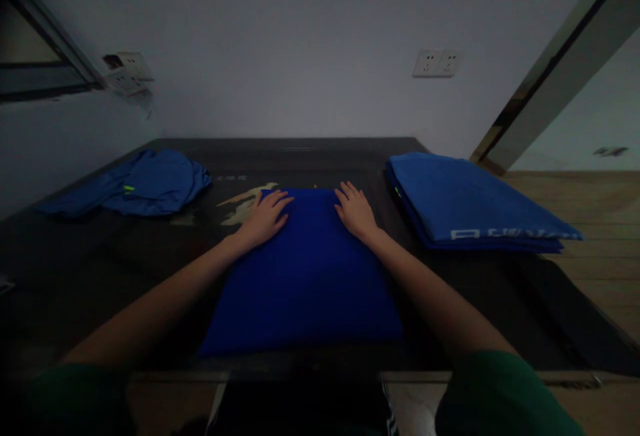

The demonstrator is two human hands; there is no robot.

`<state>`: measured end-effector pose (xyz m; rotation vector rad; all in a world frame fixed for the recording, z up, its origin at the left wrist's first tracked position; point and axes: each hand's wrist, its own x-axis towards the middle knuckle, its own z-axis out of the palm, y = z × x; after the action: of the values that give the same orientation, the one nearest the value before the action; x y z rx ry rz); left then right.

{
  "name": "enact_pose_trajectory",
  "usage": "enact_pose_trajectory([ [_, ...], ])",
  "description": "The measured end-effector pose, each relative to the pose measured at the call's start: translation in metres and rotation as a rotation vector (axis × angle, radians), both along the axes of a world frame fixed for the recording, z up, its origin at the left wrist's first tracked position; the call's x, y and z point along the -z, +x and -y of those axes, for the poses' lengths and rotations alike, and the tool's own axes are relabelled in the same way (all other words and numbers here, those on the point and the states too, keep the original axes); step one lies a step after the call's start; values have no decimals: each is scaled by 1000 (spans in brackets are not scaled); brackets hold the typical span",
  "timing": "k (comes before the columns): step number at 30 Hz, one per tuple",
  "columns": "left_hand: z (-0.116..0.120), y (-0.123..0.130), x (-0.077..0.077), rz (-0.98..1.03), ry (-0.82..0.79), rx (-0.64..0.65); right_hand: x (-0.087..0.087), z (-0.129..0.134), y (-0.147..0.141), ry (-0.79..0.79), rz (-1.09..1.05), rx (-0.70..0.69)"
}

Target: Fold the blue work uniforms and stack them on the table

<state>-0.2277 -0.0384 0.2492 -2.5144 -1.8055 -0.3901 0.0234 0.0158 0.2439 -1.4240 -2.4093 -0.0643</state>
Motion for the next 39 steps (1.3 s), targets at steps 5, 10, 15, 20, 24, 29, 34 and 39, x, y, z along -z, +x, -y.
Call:
enact_pose_trajectory([
  [5,83,29,-3,53,-270,350,-12,101,-12,-205,49,-278],
  [10,108,25,15,-10,-218,325,16,142,8,-216,159,-245],
  [15,103,2,21,-61,-178,247,32,133,44,-138,168,-119],
  [20,119,3,8,-123,-139,104,18,137,48,-87,171,-55],
  [24,145,30,8,-28,-183,218,7,158,22,-135,62,-230],
  [29,159,47,24,1,-110,259,15,179,6,-230,77,-320],
  [34,159,35,21,-34,-128,271,19,179,19,-197,130,-236],
  [39,160,18,19,-54,-162,226,20,179,29,-209,139,-160],
])
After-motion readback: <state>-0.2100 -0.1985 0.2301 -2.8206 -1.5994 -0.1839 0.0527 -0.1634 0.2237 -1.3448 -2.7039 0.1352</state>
